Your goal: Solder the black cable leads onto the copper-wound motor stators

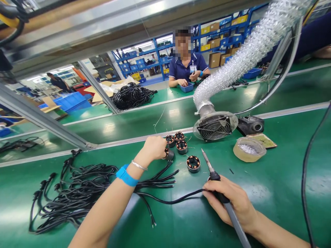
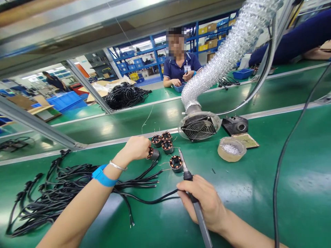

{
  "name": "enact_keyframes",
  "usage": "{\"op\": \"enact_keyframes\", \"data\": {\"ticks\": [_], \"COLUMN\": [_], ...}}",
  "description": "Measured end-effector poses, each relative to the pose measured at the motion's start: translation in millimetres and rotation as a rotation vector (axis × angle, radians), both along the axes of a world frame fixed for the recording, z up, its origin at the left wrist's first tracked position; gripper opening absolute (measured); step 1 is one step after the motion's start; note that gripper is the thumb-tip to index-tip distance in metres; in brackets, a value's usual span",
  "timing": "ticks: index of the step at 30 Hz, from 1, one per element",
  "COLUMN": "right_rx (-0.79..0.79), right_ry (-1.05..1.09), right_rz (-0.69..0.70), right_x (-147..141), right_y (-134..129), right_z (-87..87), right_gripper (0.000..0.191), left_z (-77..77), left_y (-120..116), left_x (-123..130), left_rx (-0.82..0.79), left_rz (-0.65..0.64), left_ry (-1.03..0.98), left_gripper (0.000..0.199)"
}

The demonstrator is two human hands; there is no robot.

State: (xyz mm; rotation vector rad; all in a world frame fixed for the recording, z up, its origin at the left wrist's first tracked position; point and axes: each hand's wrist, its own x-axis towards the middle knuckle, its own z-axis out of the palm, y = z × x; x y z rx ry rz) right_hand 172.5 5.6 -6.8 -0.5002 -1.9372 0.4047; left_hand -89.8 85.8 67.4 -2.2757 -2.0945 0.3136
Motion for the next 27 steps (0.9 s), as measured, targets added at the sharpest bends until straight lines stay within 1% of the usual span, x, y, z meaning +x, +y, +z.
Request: {"op": "enact_keyframes", "data": {"ticks": [4, 6, 7, 8, 10, 11, 12, 13, 14, 15, 16, 17, 19, 21, 23, 25, 27], "right_rx": [0.005, 0.004, 0.003, 0.000, -0.006, -0.010, -0.013, -0.016, -0.018, -0.017, -0.015, -0.015, -0.012, -0.031, -0.085, -0.134, -0.137], "right_ry": [0.009, 0.015, 0.016, 0.018, 0.020, 0.018, 0.015, 0.014, 0.013, 0.014, 0.022, 0.032, 0.059, 0.085, 0.094, 0.093, 0.087], "right_rz": [0.013, 0.012, 0.015, 0.018, 0.023, 0.024, 0.022, 0.021, 0.019, 0.020, 0.016, 0.011, -0.017, -0.064, -0.095, -0.098, -0.088], "right_x": [0.0, 0.3, 0.5, 0.7, 0.6, 0.3, -0.3, -1.1, -2.0, -3.1, -4.1, -5.0, -6.0, -6.1, -6.3, -7.2, -7.8], "right_y": [0.1, 0.0, 0.0, 0.0, -0.1, -0.3, -0.5, -0.9, -1.4, -1.9, -2.5, -3.1, -4.4, -5.9, -7.9, -10.0, -11.0], "right_z": [-0.6, -0.6, -0.4, 0.0, 1.1, 1.7, 2.1, 2.4, 2.4, 2.1, 1.7, 1.3, 1.1, 2.4, 4.9, 7.4, 8.5], "right_gripper": [0.029, 0.029, 0.030, 0.030, 0.029, 0.028, 0.027, 0.027, 0.027, 0.028, 0.029, 0.030, 0.033, 0.033, 0.031, 0.027, 0.025], "left_z": [-2.7, -1.2, -0.1, 0.8, -0.4, -3.2, -7.7, -13.6, -20.5, -27.8, -34.8, -40.9, -48.9, -50.8, -49.3, -49.0, -52.4], "left_y": [11.4, 10.1, 5.5, -2.3, -27.2, -43.1, -60.1, -76.9, -92.3, -105.2, -115.1, -121.7, -126.4, -124.5, -121.3, -119.1, -117.6], "left_x": [8.9, 10.2, 11.1, 12.6, 19.3, 24.6, 31.2, 38.7, 46.7, 54.5, 61.7, 67.9, 76.7, 81.5, 84.4, 87.4, 90.0], "left_rx": [0.028, 0.058, 0.079, 0.103, 0.144, 0.149, 0.133, 0.086, 0.029, -0.024, -0.085, -0.137, -0.227, -0.307, -0.373, -0.385, -0.366], "left_rz": [0.030, 0.038, 0.044, 0.049, 0.027, -0.009, -0.083, -0.163, -0.228, -0.284, -0.311, -0.293, -0.201, -0.118, -0.083, -0.049, -0.005], "left_ry": [-0.038, -0.067, -0.083, -0.093, -0.195, -0.280, -0.493, -0.684, -0.805, -0.879, -0.928, -0.964, -1.053, -1.177, -1.324, -1.457, -1.584], "left_gripper": [0.017, 0.019, 0.022, 0.026, 0.033, 0.038, 0.041, 0.040, 0.038, 0.035, 0.033, 0.032, 0.032, 0.036, 0.037, 0.034, 0.032]}}
